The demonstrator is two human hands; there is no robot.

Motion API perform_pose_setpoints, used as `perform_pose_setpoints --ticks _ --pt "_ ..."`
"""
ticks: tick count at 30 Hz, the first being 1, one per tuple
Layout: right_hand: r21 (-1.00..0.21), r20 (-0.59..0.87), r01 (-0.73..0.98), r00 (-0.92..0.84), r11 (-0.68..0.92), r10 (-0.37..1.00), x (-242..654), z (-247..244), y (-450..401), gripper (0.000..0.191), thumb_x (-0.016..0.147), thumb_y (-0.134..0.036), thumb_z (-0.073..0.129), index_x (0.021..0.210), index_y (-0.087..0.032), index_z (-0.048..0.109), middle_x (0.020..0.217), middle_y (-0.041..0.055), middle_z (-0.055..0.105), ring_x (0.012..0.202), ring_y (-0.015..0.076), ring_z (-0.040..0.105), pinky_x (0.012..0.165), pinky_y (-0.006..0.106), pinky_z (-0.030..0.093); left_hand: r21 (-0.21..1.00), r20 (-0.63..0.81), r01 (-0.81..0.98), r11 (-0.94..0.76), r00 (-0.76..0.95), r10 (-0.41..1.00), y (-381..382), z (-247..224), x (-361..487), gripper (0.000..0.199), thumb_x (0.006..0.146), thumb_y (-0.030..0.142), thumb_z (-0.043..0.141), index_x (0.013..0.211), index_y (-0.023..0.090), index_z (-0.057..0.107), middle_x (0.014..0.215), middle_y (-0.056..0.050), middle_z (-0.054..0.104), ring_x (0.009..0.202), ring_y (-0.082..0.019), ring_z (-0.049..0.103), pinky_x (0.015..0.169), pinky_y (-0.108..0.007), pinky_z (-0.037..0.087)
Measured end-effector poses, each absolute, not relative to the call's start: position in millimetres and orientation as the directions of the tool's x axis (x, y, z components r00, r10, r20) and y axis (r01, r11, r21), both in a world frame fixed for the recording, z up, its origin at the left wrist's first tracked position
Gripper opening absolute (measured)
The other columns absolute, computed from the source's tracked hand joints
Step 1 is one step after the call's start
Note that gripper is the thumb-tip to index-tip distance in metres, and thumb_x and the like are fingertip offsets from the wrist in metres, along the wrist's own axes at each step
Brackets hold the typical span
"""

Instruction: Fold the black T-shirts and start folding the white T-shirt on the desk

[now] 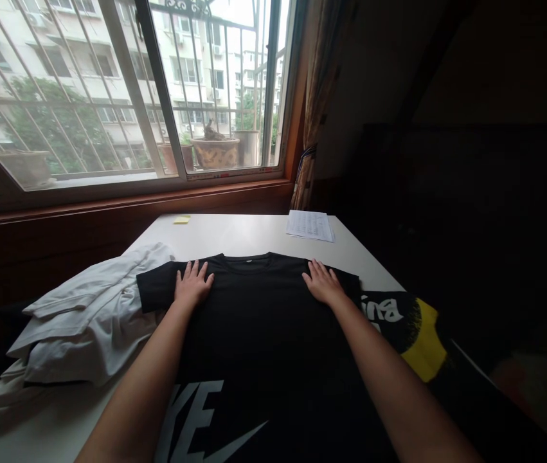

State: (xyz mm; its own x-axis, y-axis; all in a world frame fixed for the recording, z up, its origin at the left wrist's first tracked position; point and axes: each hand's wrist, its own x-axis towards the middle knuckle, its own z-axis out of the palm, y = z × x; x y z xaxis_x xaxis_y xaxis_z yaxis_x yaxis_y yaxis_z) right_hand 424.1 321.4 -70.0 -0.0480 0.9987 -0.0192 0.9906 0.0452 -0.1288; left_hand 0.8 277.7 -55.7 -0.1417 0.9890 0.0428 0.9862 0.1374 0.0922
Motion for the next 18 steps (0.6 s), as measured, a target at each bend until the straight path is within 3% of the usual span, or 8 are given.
perform_pose_setpoints --ticks 8,11,15,18 --pt "-0.091 -0.036 0.995 -0.040 0.037 0.999 417.4 -56.2 322.8 0.070 0.102 -0.052 0.019 0.160 -0.014 0.023 0.168 0.0092 0.015 0.155 0.0248 0.012 0.124 0.051 0.010 0.088 0.069 0.991 0.096 -0.102 0.992 280.5 -47.7 2.7 0.065 0.102 0.056 0.024 0.159 0.026 0.030 0.167 -0.007 0.020 0.155 -0.033 0.011 0.120 -0.064 0.013" --pt "-0.077 0.006 0.996 -0.051 0.052 0.999 405.9 -44.2 312.4 0.071 0.102 -0.051 0.023 0.159 -0.010 0.024 0.167 0.0126 0.017 0.155 0.0261 0.011 0.124 0.050 0.007 0.067 0.140 0.997 0.036 -0.045 0.989 271.4 -34.5 12.0 0.060 0.104 0.047 0.026 0.159 0.023 0.028 0.168 -0.005 0.017 0.156 -0.029 0.004 0.123 -0.059 0.007" --pt "-0.092 0.065 0.982 -0.157 0.163 0.985 384.9 -32.7 271.2 0.074 0.103 -0.056 0.019 0.160 -0.009 0.021 0.168 0.0100 0.012 0.155 0.0220 0.008 0.125 0.043 0.007 0.014 0.265 0.986 -0.165 0.155 0.952 231.5 -21.5 34.1 0.057 0.106 0.042 0.027 0.157 0.019 0.033 0.167 -0.004 0.019 0.156 -0.026 0.006 0.125 -0.052 0.008" --pt "-0.123 0.073 0.946 -0.293 0.300 0.953 378.4 -35.0 218.7 0.076 0.102 -0.061 0.018 0.161 -0.013 0.022 0.168 0.0084 0.013 0.155 0.0223 0.010 0.126 0.044 0.010 -0.011 0.230 0.936 -0.353 0.345 0.910 176.3 -27.9 44.1 0.057 0.106 0.046 0.029 0.157 0.021 0.035 0.166 -0.004 0.022 0.155 -0.026 0.014 0.124 -0.053 0.013"
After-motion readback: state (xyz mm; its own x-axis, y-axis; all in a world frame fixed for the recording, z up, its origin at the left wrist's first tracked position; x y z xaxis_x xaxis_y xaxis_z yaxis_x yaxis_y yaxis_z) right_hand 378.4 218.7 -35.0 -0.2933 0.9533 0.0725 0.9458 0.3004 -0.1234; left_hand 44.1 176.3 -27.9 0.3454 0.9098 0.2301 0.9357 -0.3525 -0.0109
